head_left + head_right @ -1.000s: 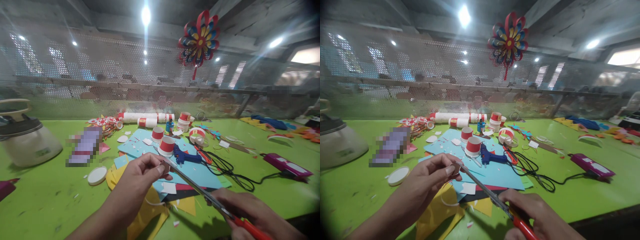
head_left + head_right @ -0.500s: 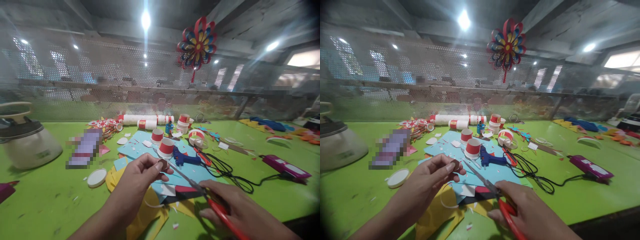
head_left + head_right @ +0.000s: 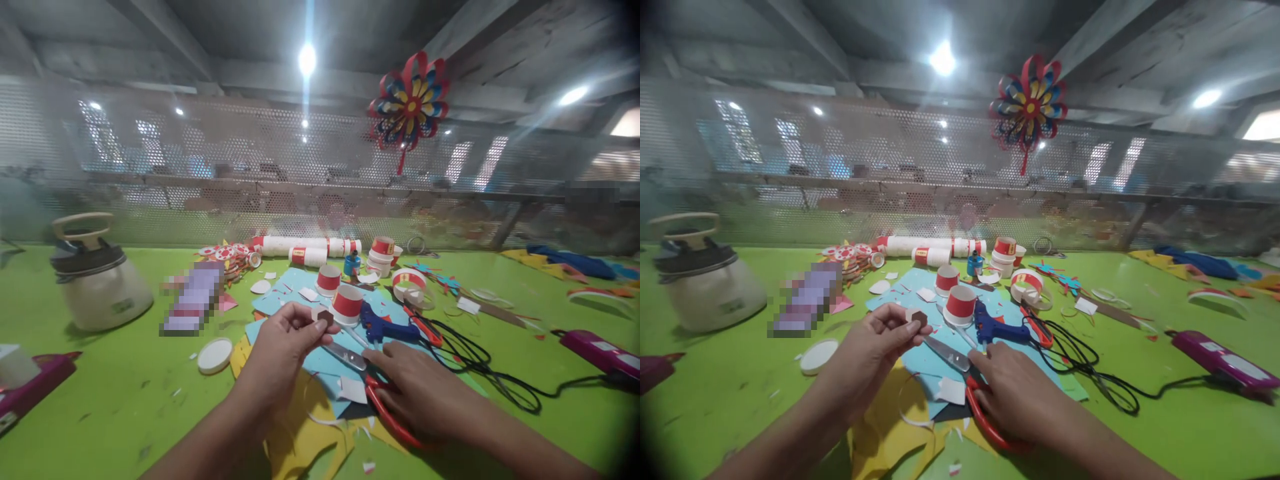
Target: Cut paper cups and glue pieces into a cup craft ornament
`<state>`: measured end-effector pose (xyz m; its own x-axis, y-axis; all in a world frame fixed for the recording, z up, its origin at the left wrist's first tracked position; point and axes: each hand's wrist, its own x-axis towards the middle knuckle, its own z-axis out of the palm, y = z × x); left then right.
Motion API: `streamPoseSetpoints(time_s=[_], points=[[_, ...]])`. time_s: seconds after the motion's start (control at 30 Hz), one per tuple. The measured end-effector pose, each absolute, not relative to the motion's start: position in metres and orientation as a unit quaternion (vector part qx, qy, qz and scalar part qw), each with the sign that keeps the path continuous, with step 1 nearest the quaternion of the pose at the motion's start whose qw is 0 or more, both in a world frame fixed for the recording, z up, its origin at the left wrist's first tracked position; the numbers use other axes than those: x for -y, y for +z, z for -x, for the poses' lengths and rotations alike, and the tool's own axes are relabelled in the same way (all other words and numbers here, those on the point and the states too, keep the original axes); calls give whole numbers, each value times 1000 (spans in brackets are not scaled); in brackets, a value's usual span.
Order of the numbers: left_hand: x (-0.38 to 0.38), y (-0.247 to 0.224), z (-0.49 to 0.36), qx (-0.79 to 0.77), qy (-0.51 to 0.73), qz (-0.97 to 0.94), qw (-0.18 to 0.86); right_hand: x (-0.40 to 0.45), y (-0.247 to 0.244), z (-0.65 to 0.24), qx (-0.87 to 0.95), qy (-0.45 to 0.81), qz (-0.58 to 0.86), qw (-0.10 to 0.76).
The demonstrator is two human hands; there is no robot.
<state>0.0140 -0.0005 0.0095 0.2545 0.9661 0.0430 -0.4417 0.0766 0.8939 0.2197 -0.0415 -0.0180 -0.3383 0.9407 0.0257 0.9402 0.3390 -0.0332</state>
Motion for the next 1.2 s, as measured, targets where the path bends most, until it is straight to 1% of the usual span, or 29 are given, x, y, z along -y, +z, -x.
streamPoseSetpoints(time_s=[0.07, 0.1, 0.17, 0.23, 0.3, 0.47, 0.63, 0.7, 0.77, 0.87, 0.97, 1.03, 1.1, 1.2], points=[[1, 10, -14, -309, 529, -429, 664, 42, -8, -219, 822, -27, 569, 13], [1, 10, -15, -310, 528, -431, 662, 42, -3, -218, 825, -31, 563, 29], [2, 9, -17, -313, 526, -438, 659, 41, 10, -212, 830, 13, 547, 111], [2, 8, -18, -316, 522, -447, 654, 37, 20, -201, 805, 99, 537, 231], [2, 6, -20, -317, 516, -456, 652, 31, 23, -188, 778, 147, 526, 310], [2, 4, -21, -307, 491, -445, 683, 17, 12, -167, 713, 216, 507, 434], [-1, 6, -21, -337, 475, -409, 702, 11, 6, -176, 637, 312, 493, 503], [-2, 6, -21, -359, 485, -393, 694, 9, 4, -182, 606, 354, 497, 510], [-3, 7, -21, -374, 496, -385, 683, 5, -1, -186, 591, 389, 509, 490], [-5, 6, -20, -382, 504, -390, 670, 2, -11, -185, 608, 424, 524, 419], [-6, 5, -20, -388, 501, -399, 663, 2, -18, -181, 647, 427, 530, 343], [-5, 4, -19, -389, 495, -405, 663, 3, -20, -178, 661, 427, 534, 310], [-5, 3, -19, -387, 493, -409, 663, 4, -20, -176, 666, 425, 537, 298], [-4, 2, -20, -385, 492, -413, 663, 3, -20, -176, 667, 413, 541, 303]])
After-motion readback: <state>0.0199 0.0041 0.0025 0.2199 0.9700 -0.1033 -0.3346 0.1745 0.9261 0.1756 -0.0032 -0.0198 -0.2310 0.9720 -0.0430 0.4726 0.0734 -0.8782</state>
